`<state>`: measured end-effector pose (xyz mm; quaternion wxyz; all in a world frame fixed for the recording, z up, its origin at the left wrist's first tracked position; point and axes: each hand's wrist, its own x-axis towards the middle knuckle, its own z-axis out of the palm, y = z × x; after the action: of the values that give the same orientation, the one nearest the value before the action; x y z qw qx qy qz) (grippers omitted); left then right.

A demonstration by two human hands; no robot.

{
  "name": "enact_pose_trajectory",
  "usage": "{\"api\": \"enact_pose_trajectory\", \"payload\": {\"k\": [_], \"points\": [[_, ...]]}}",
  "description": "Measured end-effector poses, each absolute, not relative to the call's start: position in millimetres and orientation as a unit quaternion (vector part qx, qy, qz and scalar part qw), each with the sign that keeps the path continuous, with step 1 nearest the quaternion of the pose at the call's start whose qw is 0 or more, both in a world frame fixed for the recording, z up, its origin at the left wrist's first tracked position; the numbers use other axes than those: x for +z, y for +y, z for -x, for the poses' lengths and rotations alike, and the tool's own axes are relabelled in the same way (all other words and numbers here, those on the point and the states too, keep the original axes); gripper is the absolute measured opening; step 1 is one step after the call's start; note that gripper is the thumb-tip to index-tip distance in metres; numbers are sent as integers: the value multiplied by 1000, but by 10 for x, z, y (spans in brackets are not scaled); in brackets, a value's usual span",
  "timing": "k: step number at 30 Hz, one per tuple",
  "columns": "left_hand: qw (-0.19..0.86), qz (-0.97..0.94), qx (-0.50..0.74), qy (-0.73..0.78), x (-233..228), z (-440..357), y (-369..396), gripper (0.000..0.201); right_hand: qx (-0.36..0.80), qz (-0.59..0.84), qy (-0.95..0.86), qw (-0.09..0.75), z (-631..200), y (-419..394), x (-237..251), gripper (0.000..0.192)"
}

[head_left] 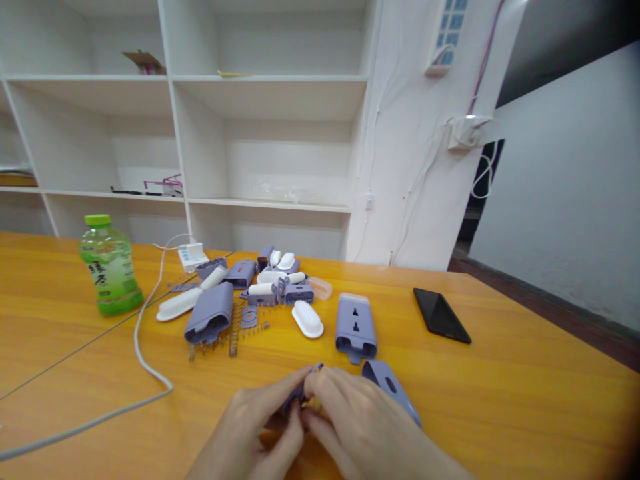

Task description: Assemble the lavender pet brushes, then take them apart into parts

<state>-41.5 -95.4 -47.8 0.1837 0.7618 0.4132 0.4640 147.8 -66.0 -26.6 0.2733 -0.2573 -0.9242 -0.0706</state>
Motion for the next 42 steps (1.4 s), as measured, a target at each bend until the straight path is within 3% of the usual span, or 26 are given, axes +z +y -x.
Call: {"api": "enact_pose_trajectory", "payload": {"k": [10,16,23,42], "points": [[237,-712,480,454,-513,433,-902,35,-232,208,-890,332,-1481,-705,-184,47],[249,-703,486,456,-548,416,-885,28,-239,202,-886,343,-1512,-673,-206,41],[385,-670,492,399,-612,390,-875,40,-267,202,-887,317,-1548,-678,-188,38],[518,-610,518,301,-682,406,-885,48,-313,187,-882,299,-1502,-705,-209,37]]}}
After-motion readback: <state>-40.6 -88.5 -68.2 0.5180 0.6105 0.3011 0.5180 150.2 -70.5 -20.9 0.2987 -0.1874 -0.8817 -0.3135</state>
